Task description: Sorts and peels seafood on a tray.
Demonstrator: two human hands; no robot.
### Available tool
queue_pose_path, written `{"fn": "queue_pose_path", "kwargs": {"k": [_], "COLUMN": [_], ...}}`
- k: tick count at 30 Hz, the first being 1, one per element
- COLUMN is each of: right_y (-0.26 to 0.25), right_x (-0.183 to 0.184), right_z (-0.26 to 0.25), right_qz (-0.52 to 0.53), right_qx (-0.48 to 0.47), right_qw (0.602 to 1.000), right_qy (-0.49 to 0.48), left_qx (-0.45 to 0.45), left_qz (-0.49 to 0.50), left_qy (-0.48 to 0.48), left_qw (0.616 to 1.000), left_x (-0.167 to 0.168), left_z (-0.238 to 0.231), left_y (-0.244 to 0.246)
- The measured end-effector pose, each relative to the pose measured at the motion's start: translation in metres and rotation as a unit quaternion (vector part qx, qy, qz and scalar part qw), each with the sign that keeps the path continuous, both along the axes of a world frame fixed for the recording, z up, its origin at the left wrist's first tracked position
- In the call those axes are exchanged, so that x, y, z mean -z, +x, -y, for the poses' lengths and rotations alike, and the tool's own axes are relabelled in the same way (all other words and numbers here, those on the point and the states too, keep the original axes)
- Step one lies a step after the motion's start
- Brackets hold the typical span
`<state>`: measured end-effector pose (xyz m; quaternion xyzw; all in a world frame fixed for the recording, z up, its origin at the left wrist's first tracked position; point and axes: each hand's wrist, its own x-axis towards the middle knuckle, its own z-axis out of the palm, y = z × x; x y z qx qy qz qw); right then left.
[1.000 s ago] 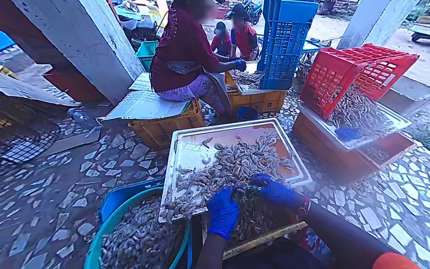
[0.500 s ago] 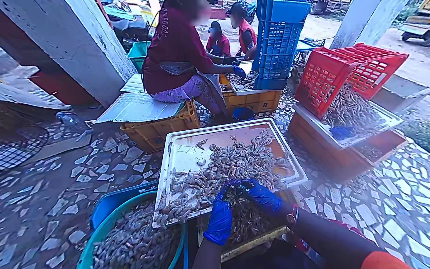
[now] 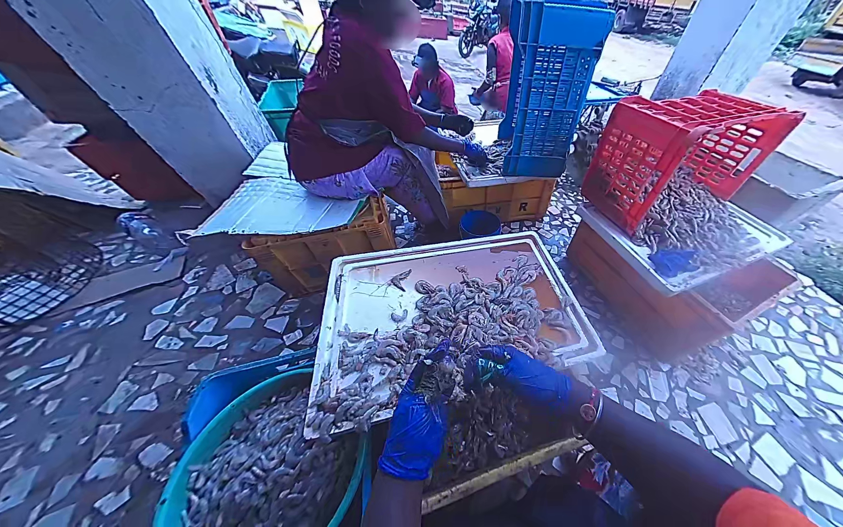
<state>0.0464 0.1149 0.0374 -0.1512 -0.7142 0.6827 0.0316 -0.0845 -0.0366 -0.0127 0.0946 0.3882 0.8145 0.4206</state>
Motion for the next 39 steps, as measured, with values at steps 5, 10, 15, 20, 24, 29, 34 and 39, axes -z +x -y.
{"fn": "queue_pose_path", "kwargs": {"k": [5,10,15,20,24,29,34,39], "right_y": [-0.007,-0.013,-0.012,-0.009,-0.012,-0.010,-0.006,0.001], "right_x": [0.003,0.017,0.019,0.028,0.054,0.055,0.027,-0.035], "right_z": [0.009,0.016,0.022,0.020,0.006,0.004,0.000,-0.011], "right_qz": [0.044,-0.024,-0.002,-0.058,-0.168,-0.178,-0.116,-0.023], "right_qx": [0.085,0.118,0.104,0.060,0.069,0.084,0.108,0.136], "right_qw": [0.969,0.894,0.890,0.824,0.740,0.762,0.842,0.990], "right_qy": [0.227,0.432,0.443,0.561,0.648,0.617,0.515,0.007], "left_qx": [-0.024,-0.071,-0.100,-0.092,-0.069,-0.105,-0.079,-0.268], "left_qz": [-0.106,-0.213,-0.226,-0.186,-0.117,0.001,0.074,0.070], "left_qy": [-0.103,-0.150,-0.184,-0.183,-0.169,-0.165,-0.163,-0.083], "left_qw": [0.989,0.963,0.951,0.961,0.976,0.981,0.981,0.957], "left_x": [-0.001,-0.001,-0.009,-0.008,0.005,-0.003,-0.036,-0.005], "left_z": [-0.003,-0.015,-0.013,-0.009,-0.003,-0.002,0.006,0.033], "left_y": [0.008,0.026,0.039,0.041,0.040,0.034,0.021,-0.026]}}
